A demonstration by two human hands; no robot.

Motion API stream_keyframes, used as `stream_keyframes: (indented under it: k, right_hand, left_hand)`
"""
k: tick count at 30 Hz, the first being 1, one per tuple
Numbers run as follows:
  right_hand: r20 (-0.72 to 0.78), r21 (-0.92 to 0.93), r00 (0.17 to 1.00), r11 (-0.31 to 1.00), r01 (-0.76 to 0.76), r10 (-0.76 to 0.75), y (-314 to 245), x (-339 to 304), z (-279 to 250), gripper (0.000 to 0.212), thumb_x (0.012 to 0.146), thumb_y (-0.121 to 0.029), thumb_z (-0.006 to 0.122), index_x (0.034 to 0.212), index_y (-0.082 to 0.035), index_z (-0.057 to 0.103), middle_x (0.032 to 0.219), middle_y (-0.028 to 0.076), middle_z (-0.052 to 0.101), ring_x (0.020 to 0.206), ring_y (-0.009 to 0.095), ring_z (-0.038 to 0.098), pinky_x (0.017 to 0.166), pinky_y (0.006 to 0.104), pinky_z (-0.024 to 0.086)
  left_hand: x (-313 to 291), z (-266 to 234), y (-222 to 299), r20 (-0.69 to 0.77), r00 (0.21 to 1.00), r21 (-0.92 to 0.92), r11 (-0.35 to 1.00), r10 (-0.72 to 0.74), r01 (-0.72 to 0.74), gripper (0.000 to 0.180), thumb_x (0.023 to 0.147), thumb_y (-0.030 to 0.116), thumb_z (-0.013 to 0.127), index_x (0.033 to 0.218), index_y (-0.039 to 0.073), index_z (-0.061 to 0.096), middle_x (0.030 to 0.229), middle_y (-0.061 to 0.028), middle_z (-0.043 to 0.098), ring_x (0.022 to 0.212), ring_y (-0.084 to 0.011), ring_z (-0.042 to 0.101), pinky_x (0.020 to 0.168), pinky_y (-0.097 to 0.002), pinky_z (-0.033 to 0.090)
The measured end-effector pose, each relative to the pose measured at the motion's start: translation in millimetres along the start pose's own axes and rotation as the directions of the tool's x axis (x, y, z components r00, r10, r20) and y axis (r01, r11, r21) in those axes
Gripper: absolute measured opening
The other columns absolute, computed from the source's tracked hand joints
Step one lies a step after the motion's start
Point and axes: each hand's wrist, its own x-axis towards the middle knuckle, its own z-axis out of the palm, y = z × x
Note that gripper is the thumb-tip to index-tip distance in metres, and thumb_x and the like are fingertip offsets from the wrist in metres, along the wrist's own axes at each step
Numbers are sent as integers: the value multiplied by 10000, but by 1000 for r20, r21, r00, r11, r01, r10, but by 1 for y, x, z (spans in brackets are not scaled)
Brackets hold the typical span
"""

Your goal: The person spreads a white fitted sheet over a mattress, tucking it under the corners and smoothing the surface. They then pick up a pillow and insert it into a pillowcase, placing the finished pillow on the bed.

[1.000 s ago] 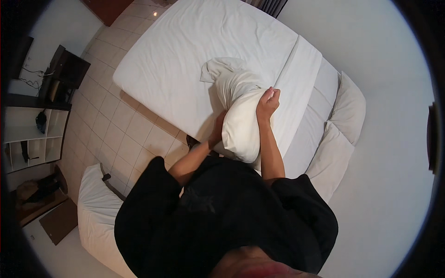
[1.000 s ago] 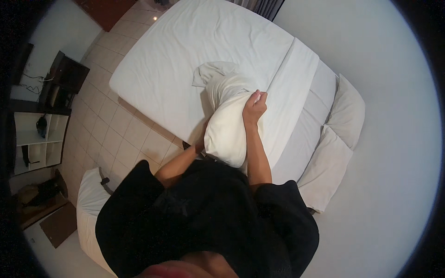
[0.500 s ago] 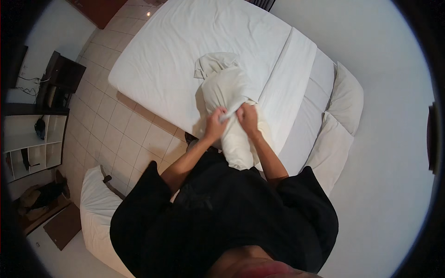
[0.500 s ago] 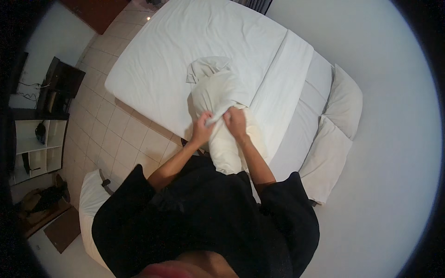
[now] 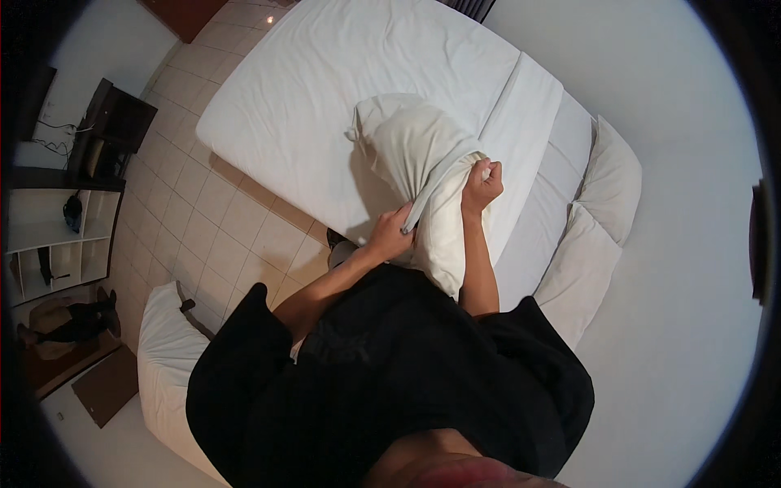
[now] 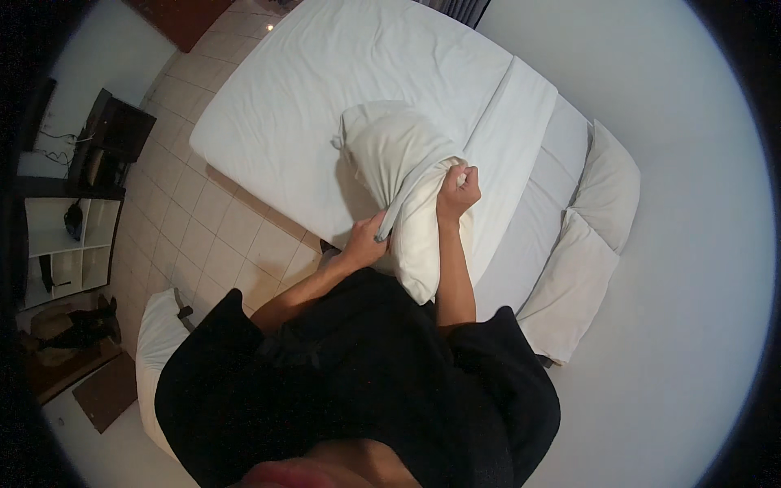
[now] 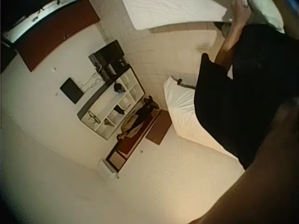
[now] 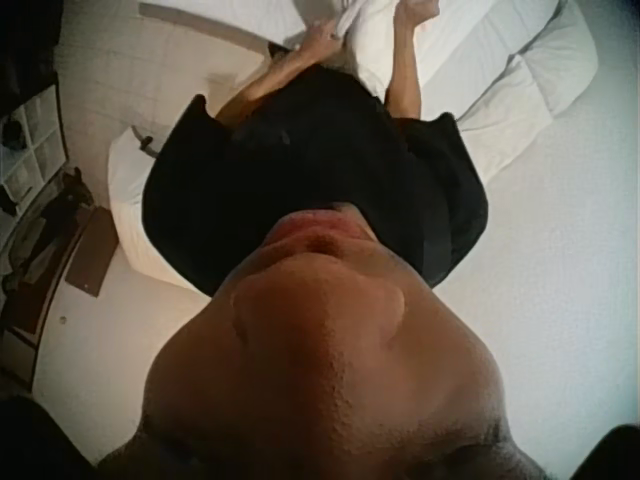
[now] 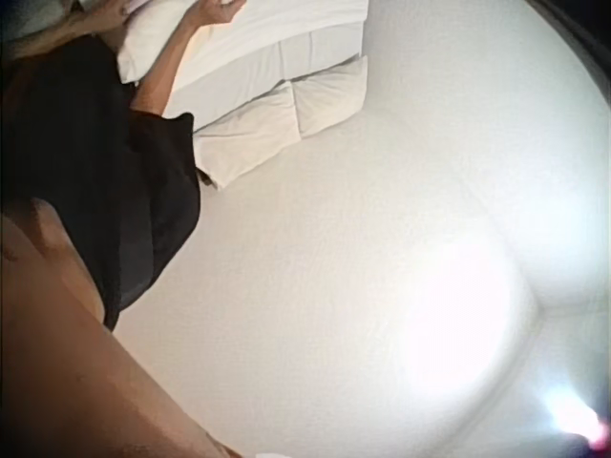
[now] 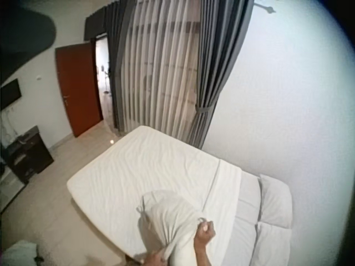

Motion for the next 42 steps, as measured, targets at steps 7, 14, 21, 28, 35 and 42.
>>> stream_keyframes:
  k: [7,14,21,28,35,42]
  right_hand:
    - [815,265,457,930,254,-357,-12,-79,25,162,884,-152,743,924,-49,625,916,158,644,898,365,612,850,464,460]
    - [476,-583,835,810,63,277,91,-41,8,1087,745,-570,848,1458,125,410,1451,312,522,1369,411,499,1166,451,382]
    - [910,-355,207,933,-56,359,110,-21,19,685,832,-409,827,1303,57,652,1274,267,669,1069,306,681,926,408,517]
    - [902,-186,396,982,-6,173,74,-27,29,501,986,-427,649,924,69,610,926,238,694,880,360,652,801,471,513]
    - [874,-412,273,911,-26,403,46,-29,9,926,940,-690,577,1218,193,544,1076,369,677,1098,434,671,941,475,509]
    - [916,-318,324,919,232,236,-8,-39,48,846,882,-625,665,1271,114,533,1051,328,712,1010,457,703,940,516,517]
  left_hand:
    - [13,-59,-70,-296,900,247,885,-320,396,442,807,251,790,1113,15,577,756,-176,675,754,-418,672,695,-540,516]
    - [-90,-62,-70,-42,961,501,826,-274,258,419,822,218,759,1139,6,586,892,-239,650,837,-494,628,790,-547,523]
    - [23,-89,-82,-205,964,516,818,-168,253,519,781,143,796,1188,-18,516,1208,-245,584,1130,-439,575,933,-496,495]
    - [145,-113,-87,-15,999,703,711,51,-26,601,756,95,804,1290,55,533,1177,-177,613,1065,-390,624,885,-480,540]
    - [176,-159,-64,167,967,638,769,-192,42,238,831,224,749,1014,81,695,1094,-141,691,1009,-342,678,830,-423,545]
    - [183,-61,-69,-73,936,498,801,-344,333,417,858,311,776,1170,70,640,1168,-158,704,1117,-361,659,915,-440,534]
